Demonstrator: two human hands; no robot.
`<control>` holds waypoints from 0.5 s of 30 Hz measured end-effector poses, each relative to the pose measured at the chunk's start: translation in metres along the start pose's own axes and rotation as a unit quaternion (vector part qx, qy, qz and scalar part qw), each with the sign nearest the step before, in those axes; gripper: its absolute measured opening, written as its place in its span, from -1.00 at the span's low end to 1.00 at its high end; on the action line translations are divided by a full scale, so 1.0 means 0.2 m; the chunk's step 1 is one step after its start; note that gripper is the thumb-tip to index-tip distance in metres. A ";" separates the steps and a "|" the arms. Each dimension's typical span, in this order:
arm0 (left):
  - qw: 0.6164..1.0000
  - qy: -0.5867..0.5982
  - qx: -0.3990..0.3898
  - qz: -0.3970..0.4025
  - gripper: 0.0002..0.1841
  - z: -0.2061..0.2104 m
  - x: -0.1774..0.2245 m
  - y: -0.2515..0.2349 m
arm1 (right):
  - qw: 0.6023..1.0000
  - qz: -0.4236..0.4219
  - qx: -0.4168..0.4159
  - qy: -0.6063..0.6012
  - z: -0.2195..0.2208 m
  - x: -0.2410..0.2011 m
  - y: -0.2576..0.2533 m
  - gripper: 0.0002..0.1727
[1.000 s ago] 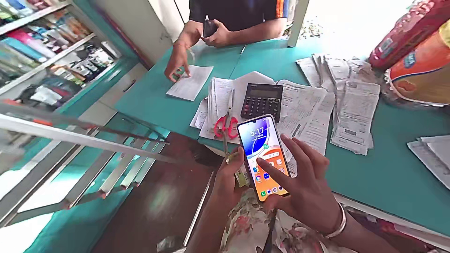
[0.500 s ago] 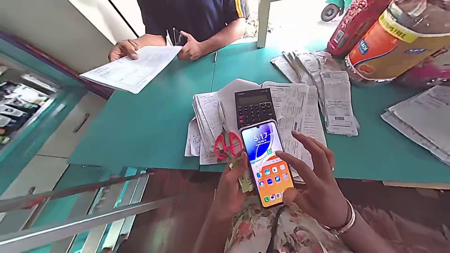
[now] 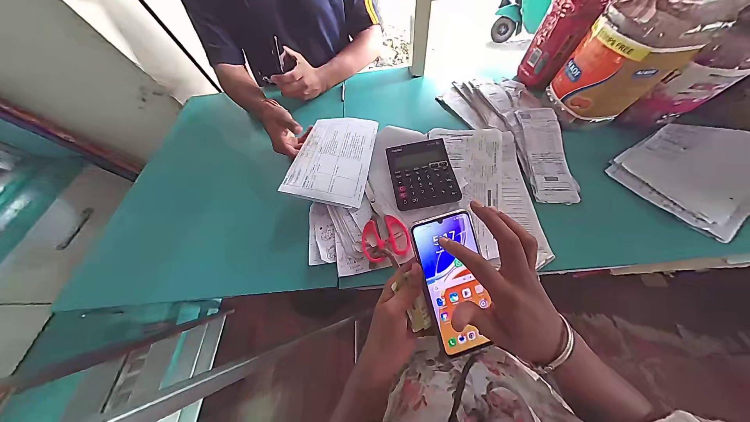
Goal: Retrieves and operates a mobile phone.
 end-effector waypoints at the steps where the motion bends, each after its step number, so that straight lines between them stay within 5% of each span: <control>1: 1.000 -0.002 0.003 -0.002 -0.76 0.00 0.00 0.00 | 1.000 0.000 0.002 0.004 0.00 0.00 0.00 -0.16; 15: 1.000 -0.021 -0.009 0.015 -0.76 0.21 -0.07 -0.17 | 0.999 -0.038 0.018 0.019 -0.04 0.27 -0.13 -0.15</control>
Point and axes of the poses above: each hand's wrist, its own y-axis away from the middle knuckle, its own z-axis out of the palm, x = y × z, the point moved 1 cm from there along -y, towards the middle knuckle, and after that the axes turned 14 degrees about x, right-handed, at the moved point
